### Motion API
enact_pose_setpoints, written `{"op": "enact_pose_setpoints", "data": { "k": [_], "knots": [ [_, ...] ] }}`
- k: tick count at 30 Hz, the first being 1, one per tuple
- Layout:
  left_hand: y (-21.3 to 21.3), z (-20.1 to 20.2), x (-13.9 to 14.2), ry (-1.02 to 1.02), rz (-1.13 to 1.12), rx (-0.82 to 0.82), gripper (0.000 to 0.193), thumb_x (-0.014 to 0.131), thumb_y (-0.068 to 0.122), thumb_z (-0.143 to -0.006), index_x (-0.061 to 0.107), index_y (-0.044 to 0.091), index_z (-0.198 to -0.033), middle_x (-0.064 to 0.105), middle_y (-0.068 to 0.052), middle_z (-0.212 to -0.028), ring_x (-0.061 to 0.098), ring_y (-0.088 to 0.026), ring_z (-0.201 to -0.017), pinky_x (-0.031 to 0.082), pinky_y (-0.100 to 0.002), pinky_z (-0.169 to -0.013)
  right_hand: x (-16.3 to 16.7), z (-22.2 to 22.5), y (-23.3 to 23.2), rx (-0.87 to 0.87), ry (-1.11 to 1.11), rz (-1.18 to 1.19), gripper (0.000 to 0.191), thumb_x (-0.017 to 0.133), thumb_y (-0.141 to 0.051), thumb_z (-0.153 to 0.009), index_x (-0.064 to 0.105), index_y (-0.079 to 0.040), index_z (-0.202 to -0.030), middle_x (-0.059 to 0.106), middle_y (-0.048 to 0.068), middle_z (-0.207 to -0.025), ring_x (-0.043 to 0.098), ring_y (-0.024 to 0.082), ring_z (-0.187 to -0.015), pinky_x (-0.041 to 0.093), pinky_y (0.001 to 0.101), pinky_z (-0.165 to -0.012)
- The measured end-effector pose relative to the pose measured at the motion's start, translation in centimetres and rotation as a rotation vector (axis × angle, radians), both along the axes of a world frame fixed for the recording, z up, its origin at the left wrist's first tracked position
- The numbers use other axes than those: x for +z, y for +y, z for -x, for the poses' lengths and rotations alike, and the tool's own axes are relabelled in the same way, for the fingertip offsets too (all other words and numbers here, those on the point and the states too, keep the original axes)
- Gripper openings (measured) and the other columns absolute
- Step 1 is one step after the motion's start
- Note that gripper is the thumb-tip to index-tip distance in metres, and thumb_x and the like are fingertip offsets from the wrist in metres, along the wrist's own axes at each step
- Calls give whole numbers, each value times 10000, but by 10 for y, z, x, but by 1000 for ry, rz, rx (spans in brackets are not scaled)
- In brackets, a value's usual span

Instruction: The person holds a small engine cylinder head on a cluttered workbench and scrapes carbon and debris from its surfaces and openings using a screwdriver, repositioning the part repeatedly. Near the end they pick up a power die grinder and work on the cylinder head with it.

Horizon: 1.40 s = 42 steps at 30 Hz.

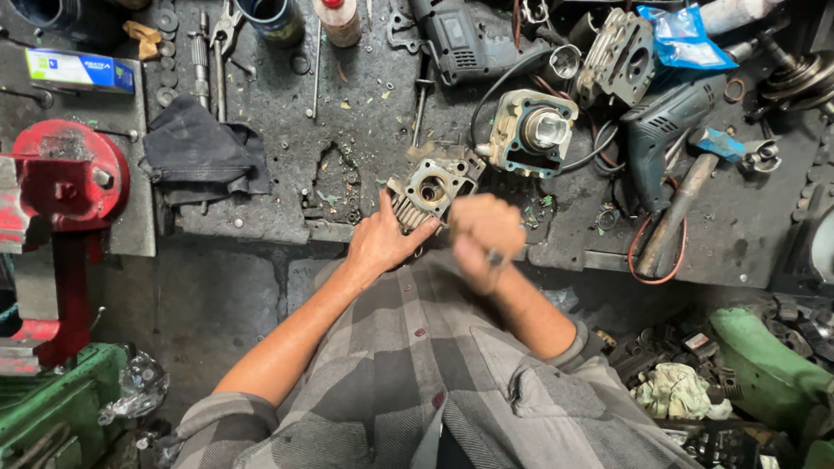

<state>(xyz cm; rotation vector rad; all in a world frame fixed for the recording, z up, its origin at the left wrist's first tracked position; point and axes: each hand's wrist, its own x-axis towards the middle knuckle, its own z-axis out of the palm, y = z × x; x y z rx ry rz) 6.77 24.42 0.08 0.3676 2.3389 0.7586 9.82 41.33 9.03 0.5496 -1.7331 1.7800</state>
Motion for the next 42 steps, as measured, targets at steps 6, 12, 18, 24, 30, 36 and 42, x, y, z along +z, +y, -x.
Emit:
{"op": "enact_pose_setpoints", "data": {
  "k": [6, 12, 18, 24, 30, 36, 42],
  "knots": [
    [0, -5, 2, -2, -18, -17, 1109, 623, 746, -834, 288, -127, -1431, 712, -322, -855, 708, -503, -815, 569, -569, -696, 11, 46, 41, 225, -564, 252, 483, 626, -168, -949, 340, -54, -577, 374, 1, -535, 308, 110, -457, 253, 304, -460],
    [-2, -6, 13, -9, -56, -25, 1085, 635, 715, -827, 251, -103, -1428, 716, -321, -909, 702, -512, -868, 562, -570, -744, 18, 114, 32, 563, -768, -8, 481, 648, -265, -998, 495, -79, -582, 411, -25, -506, 342, 80, -425, 257, 285, -409],
    [-14, -8, 10, 46, -116, -48, 1140, 592, 736, -841, 203, -138, -1461, 721, -300, -965, 713, -486, -907, 561, -555, -770, 35, 125, -33, 649, -793, -501, 327, 680, -317, -972, 680, -64, -765, 495, -15, -522, 432, 93, -460, 350, 312, -427],
    [-22, -9, -2, 210, -241, -72, 951, 577, 796, -904, 450, -59, -1304, 740, -273, -994, 726, -458, -937, 553, -559, -802, 33, 97, -57, 572, -632, -688, 458, 719, -325, -979, 570, -11, -679, 424, 55, -513, 352, 126, -489, 330, 355, -479],
    [-23, -2, 11, 70, -134, -26, 1062, 683, 700, -819, 323, -117, -1395, 728, -282, -843, 706, -486, -794, 546, -584, -702, 13, 87, -39, 228, -598, -527, 503, 779, -249, -962, 489, -13, -626, 345, 57, -500, 310, 144, -487, 284, 361, -456],
    [-22, 5, 20, 143, -197, -79, 914, 732, 640, -833, 400, -61, -1316, 725, -272, -842, 706, -480, -778, 554, -576, -651, 1, 55, -41, -171, -398, -423, 409, 765, -148, -970, 530, -38, -654, 418, 58, -545, 387, 142, -461, 312, 342, -462],
    [-19, 17, 15, 109, -243, -107, 970, 708, 619, -828, 342, -114, -1348, 730, -269, -811, 714, -474, -755, 560, -571, -620, 4, 56, -30, -91, -344, -467, 371, 774, -159, -954, 546, -41, -686, 439, 60, -591, 422, 140, -527, 332, 338, -508]
  ]
}}
